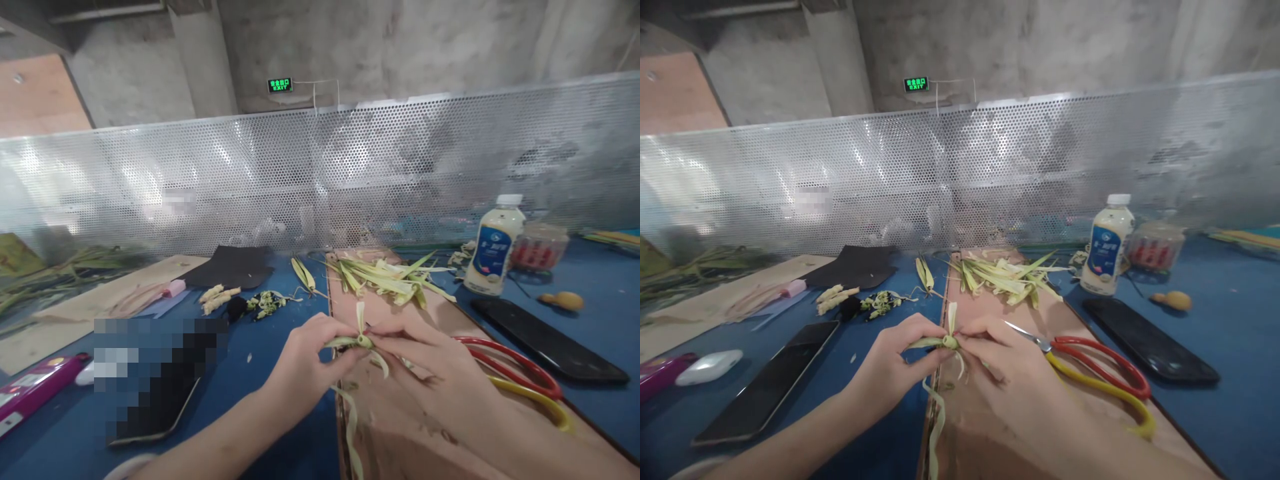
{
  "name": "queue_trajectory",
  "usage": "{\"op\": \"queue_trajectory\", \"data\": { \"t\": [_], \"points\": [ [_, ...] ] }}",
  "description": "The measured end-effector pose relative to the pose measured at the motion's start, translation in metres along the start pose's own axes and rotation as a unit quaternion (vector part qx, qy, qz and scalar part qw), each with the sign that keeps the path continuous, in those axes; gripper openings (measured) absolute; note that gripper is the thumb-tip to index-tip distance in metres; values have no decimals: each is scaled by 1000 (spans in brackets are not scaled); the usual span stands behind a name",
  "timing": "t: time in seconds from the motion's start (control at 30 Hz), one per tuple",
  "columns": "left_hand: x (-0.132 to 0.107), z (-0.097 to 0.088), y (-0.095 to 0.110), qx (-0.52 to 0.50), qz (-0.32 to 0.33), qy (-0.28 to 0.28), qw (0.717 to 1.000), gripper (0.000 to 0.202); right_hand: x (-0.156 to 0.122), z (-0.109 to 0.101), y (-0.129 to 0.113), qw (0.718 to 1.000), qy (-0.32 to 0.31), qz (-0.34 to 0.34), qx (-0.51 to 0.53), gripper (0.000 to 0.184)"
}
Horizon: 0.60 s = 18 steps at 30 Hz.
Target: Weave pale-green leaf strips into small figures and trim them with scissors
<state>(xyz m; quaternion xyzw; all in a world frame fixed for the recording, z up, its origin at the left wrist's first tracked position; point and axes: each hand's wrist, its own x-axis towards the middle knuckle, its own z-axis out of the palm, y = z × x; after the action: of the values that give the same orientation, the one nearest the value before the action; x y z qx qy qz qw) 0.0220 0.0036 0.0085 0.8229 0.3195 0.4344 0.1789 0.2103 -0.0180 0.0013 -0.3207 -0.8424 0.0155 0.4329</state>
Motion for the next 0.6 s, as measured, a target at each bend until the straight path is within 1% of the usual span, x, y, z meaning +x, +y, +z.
{"op": "queue_trajectory", "data": {
  "t": [0.07,0.17,0.3,0.4,0.47,0.6],
  "points": [
    [0,0,1,3,-9,-5,1000,11,0,-1,-1,1000,4,-5,-7,35],
    [0,-1,1,16,-11,-12,1000,12,0,-2,1,1000,-10,-15,-22,33],
    [1,0,1,39,1,-24,999,14,-2,0,2,1000,-7,14,-13,33],
    [1,0,1,50,5,-38,998,15,-2,4,1,999,-21,39,13,30],
    [0,1,1,54,-1,-51,997,15,-2,6,2,999,-32,39,18,29],
    [0,1,1,53,-3,-62,997,12,-8,10,3,999,-26,34,12,30]
  ]
}}
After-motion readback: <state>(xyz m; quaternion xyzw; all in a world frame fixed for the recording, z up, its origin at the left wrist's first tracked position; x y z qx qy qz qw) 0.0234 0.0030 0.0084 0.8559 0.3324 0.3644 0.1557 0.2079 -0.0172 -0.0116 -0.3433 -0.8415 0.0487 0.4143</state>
